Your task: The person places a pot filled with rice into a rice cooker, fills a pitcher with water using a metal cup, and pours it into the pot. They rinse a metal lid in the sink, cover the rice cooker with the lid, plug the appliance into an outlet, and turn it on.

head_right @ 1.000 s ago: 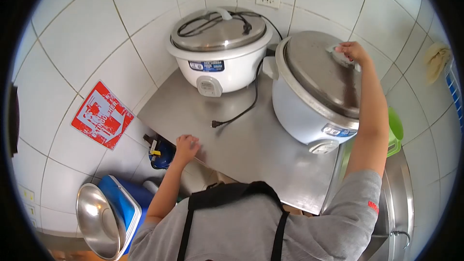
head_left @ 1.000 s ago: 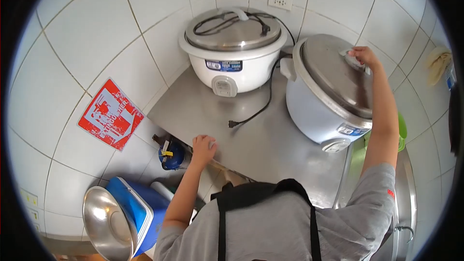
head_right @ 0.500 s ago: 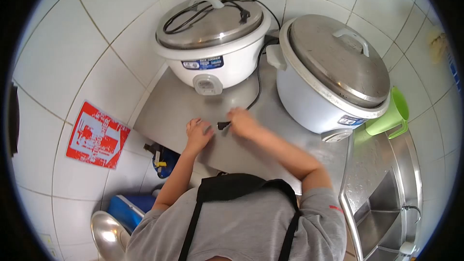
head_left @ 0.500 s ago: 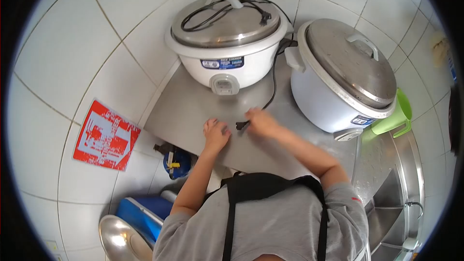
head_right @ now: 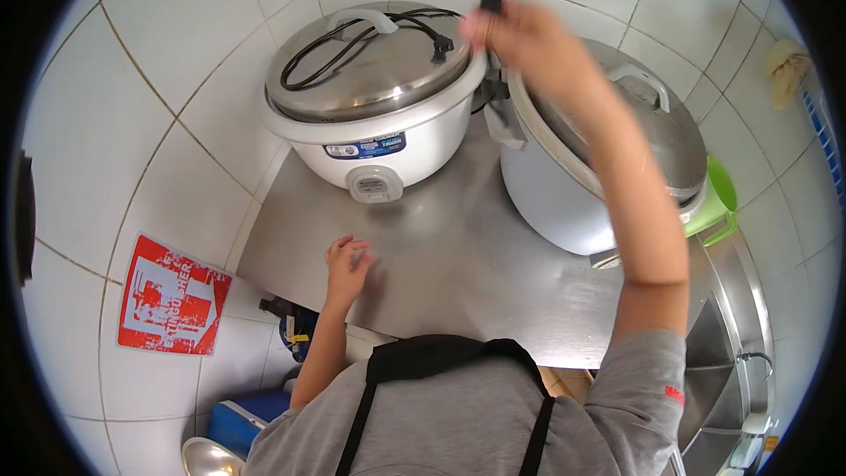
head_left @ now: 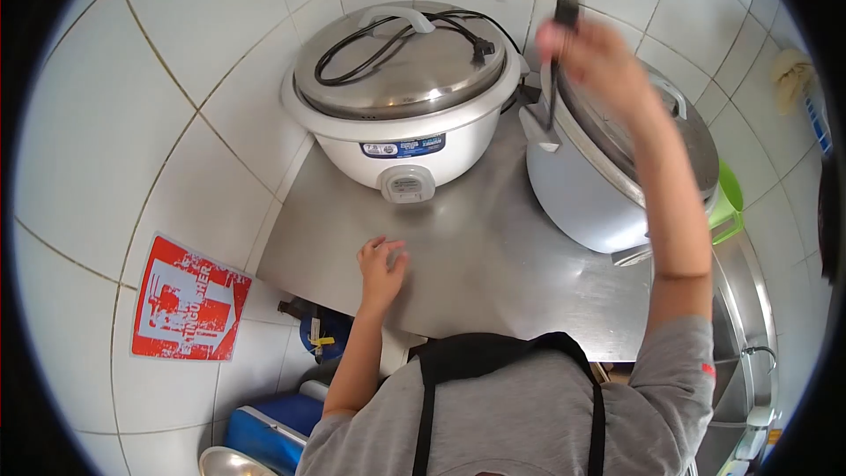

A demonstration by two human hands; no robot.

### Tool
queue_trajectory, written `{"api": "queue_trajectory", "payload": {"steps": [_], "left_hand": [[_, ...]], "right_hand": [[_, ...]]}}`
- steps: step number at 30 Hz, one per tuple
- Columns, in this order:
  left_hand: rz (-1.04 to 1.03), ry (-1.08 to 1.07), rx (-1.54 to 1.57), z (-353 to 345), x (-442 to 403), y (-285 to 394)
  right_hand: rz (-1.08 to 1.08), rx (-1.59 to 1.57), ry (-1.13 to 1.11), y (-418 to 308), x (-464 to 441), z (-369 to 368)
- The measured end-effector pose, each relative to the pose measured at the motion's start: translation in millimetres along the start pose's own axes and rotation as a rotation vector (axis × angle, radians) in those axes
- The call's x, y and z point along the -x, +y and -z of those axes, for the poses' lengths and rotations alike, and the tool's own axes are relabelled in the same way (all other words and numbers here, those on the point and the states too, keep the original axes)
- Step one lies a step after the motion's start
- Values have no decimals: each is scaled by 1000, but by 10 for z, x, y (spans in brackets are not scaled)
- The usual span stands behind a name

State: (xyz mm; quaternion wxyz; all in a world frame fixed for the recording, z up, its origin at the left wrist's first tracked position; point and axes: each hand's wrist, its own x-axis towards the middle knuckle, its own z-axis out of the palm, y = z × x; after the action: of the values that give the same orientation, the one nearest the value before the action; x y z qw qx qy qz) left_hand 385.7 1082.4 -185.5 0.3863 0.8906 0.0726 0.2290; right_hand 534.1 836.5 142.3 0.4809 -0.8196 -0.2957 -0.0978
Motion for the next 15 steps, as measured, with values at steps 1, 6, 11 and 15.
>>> {"api": "queue_trajectory", "payload": {"steps": [1,6,11,15], "left_hand": [[4,13,17,32,-10,49],[-10,52,12,123,-108,-1],[55,72,21,312,-130,-107],[134,76,50,389,-168,-129]], "right_hand": [[-13,147,89,1,-302,128],[24,644,258,309,-1686,559],[300,847,365,449,-2531,552],[403,879,229,761,-3067,328]]}}
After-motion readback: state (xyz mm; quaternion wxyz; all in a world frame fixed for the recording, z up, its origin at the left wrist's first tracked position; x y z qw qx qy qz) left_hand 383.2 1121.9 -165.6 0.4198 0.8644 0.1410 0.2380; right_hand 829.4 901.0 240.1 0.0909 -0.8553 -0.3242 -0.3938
